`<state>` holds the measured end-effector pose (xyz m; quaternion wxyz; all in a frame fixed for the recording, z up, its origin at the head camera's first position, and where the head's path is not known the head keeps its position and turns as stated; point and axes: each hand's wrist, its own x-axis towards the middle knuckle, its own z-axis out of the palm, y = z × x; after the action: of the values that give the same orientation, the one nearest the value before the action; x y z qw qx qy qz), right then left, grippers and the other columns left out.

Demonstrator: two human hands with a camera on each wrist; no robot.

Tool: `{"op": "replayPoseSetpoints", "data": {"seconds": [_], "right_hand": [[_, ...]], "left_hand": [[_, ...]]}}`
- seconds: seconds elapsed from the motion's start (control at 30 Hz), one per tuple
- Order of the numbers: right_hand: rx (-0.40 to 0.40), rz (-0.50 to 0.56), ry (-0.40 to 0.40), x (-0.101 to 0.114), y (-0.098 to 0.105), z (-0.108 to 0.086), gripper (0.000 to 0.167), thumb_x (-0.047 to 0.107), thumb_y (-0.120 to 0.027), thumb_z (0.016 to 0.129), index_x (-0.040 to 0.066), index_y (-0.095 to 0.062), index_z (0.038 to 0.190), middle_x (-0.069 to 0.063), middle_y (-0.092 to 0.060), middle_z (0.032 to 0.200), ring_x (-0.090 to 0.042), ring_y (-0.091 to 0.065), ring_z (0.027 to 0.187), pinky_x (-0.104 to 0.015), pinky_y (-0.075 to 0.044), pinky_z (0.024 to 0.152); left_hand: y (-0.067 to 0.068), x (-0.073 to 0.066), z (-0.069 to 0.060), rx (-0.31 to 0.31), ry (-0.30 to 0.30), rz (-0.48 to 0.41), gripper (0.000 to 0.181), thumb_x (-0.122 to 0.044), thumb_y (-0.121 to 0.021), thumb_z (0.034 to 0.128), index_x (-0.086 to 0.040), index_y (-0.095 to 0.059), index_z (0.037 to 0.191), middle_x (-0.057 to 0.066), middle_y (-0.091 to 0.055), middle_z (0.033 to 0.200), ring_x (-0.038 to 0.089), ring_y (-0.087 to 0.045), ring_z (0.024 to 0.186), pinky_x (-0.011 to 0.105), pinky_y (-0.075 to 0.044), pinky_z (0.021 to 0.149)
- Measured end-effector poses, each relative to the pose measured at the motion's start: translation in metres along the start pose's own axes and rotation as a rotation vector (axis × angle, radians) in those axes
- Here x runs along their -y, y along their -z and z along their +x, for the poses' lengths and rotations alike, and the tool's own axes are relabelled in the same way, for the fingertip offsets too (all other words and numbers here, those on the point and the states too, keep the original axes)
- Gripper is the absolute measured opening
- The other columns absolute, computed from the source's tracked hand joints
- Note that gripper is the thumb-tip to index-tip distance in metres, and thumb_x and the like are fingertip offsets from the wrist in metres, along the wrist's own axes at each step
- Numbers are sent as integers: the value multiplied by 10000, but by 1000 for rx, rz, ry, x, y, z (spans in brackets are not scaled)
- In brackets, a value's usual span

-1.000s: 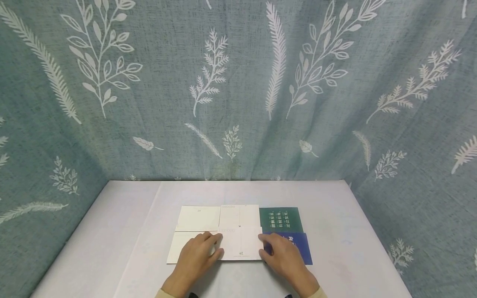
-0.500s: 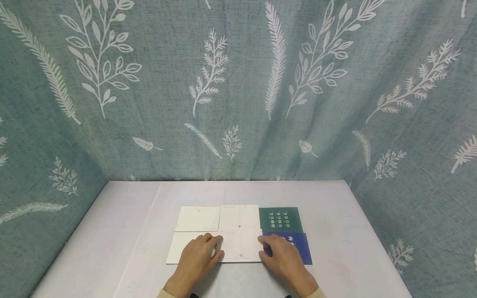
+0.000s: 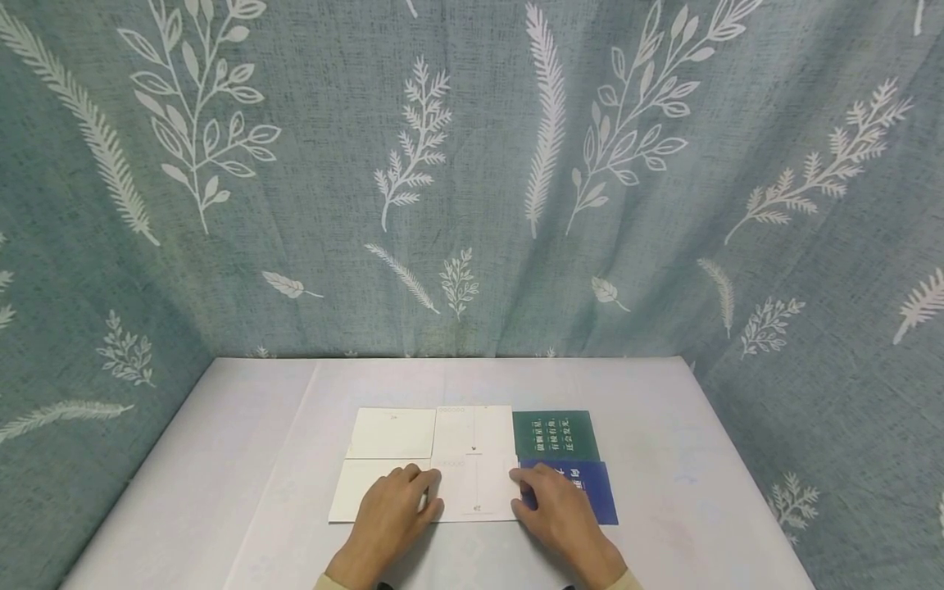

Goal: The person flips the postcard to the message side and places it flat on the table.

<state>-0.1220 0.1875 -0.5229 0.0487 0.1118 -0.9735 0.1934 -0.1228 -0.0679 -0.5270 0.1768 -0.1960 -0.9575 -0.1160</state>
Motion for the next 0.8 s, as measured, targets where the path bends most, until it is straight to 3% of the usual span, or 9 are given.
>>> {"op": "replayPoseSetpoints", "data": {"seconds": [0.37, 0.57, 0.8], "right_hand": [[-17, -12, 53, -3, -1, -1, 300, 221, -828, 781, 206, -770, 1075, 155, -573, 878, -15, -463, 709, -257, -478, 648], [10, -4, 38, -2, -1, -1, 305, 228, -828, 791, 207, -771, 1090, 141, -581, 904, -15, -476, 726, -260, -499, 673], [29, 9, 19, -1, -2, -1, 319, 216, -835, 796, 217, -769, 1108, 137, -583, 922, -24, -492, 749, -267, -510, 689]], "left_hand": [[0, -1, -1, -3, 4, -1, 317, -311, -865, 770, -116, -762, 998, -6, -674, 773, 68, -493, 601, 236, -447, 552], [1, -1, -1, 24, 15, -14, 306, -306, -857, 783, -117, -762, 1003, -16, -654, 768, 53, -463, 597, 218, -432, 550], [2, -1, -2, 20, 9, -41, 166, -238, -860, 773, -134, -752, 845, -3, -655, 779, 49, -484, 594, 200, -425, 538]]}}
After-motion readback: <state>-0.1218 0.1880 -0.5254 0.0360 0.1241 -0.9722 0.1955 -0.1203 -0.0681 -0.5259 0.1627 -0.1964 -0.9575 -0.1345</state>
